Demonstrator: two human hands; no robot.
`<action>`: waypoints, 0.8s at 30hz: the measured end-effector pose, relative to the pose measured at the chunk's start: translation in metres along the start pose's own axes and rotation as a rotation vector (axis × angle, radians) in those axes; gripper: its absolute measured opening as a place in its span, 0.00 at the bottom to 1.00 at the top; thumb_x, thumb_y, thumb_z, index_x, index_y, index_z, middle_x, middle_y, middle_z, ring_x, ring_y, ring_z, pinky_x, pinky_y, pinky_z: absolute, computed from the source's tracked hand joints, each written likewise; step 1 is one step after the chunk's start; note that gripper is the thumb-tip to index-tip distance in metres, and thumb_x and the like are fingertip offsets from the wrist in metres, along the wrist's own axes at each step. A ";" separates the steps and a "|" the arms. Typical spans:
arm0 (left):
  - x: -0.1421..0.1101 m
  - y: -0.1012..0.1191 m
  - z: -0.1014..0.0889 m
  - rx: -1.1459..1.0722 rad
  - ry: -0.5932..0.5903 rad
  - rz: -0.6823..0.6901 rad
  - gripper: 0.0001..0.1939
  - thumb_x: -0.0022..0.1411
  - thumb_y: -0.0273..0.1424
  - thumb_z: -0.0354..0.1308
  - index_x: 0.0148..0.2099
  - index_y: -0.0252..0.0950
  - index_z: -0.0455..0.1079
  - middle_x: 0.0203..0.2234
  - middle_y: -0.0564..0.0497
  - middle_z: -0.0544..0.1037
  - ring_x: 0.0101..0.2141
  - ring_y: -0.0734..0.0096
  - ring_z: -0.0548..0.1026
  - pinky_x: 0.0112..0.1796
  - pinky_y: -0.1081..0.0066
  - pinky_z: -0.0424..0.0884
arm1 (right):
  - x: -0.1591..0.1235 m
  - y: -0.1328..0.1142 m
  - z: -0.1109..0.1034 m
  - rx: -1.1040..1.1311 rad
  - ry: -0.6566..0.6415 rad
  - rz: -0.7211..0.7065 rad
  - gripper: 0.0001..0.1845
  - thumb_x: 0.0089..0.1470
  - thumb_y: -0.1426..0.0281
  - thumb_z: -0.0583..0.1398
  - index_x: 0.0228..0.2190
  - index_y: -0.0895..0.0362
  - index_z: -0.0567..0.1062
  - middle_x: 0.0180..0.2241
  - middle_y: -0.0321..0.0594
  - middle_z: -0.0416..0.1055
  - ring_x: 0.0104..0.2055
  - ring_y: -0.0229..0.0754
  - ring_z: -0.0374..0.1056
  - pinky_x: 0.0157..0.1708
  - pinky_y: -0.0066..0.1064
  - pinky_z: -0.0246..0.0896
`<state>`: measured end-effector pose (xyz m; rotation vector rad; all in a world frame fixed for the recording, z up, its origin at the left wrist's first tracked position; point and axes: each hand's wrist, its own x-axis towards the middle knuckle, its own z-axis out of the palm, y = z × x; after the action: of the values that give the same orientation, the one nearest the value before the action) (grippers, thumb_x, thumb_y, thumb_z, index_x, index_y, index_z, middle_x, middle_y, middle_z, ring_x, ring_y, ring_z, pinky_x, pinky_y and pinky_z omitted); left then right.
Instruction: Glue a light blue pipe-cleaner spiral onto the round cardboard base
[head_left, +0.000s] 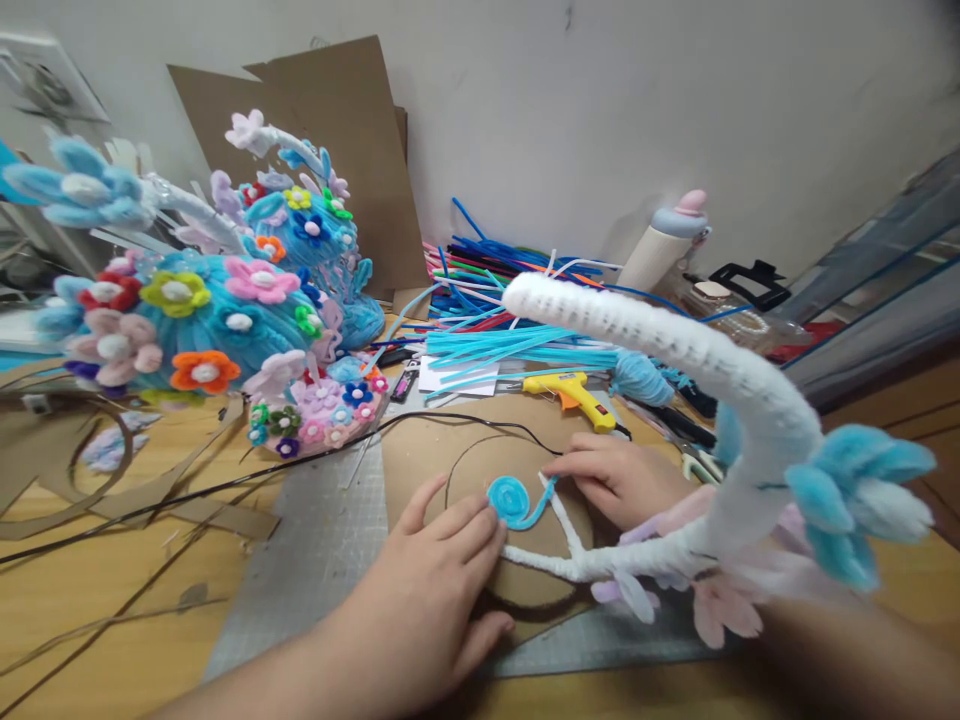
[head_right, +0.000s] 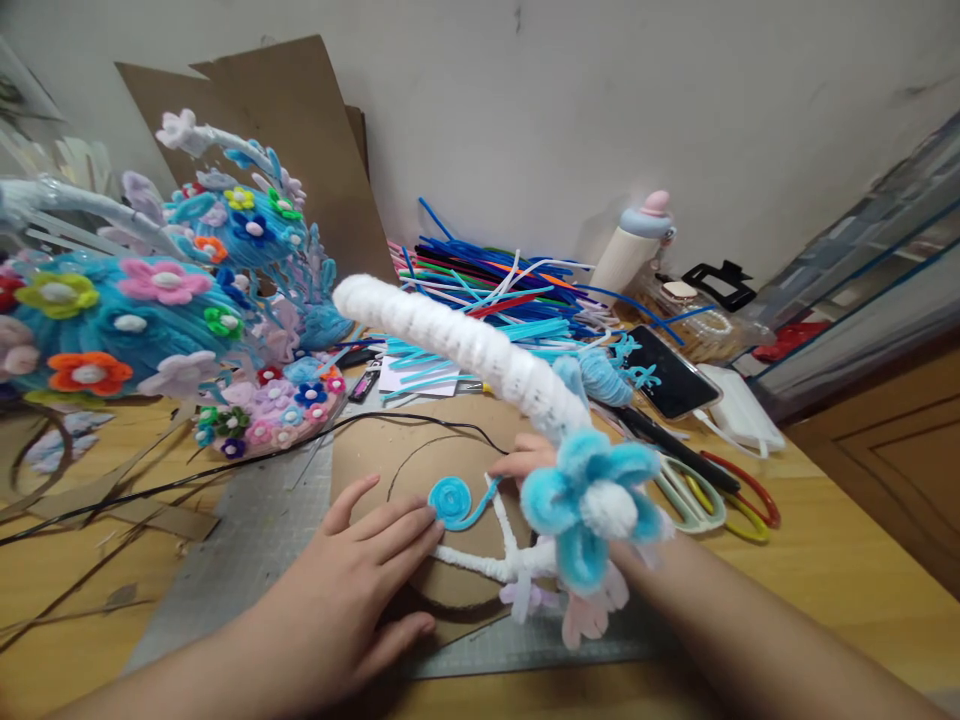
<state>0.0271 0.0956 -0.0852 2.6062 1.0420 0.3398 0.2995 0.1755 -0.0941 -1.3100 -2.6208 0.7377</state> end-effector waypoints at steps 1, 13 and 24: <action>0.000 0.000 0.000 0.000 -0.001 0.001 0.26 0.64 0.43 0.55 0.61 0.38 0.62 0.54 0.47 0.72 0.57 0.58 0.66 0.63 0.49 0.41 | 0.001 -0.002 0.000 0.009 -0.016 0.007 0.22 0.56 0.74 0.48 0.44 0.54 0.77 0.38 0.44 0.69 0.41 0.42 0.66 0.45 0.36 0.64; -0.001 0.000 0.001 -0.005 -0.013 0.005 0.27 0.65 0.43 0.53 0.61 0.36 0.61 0.56 0.47 0.70 0.59 0.59 0.63 0.64 0.51 0.37 | -0.002 0.000 0.001 0.355 -0.196 -0.166 0.16 0.57 0.60 0.58 0.42 0.56 0.75 0.39 0.41 0.69 0.41 0.37 0.66 0.43 0.29 0.63; 0.001 0.000 0.000 -0.008 -0.003 0.004 0.27 0.64 0.43 0.54 0.61 0.37 0.61 0.54 0.47 0.72 0.58 0.58 0.65 0.63 0.51 0.39 | -0.006 -0.009 0.001 0.249 -0.154 0.036 0.12 0.54 0.64 0.57 0.29 0.60 0.73 0.31 0.39 0.70 0.34 0.36 0.64 0.35 0.27 0.60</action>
<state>0.0275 0.0960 -0.0855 2.6011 1.0325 0.3398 0.2960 0.1661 -0.0903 -1.2771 -2.5180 1.1710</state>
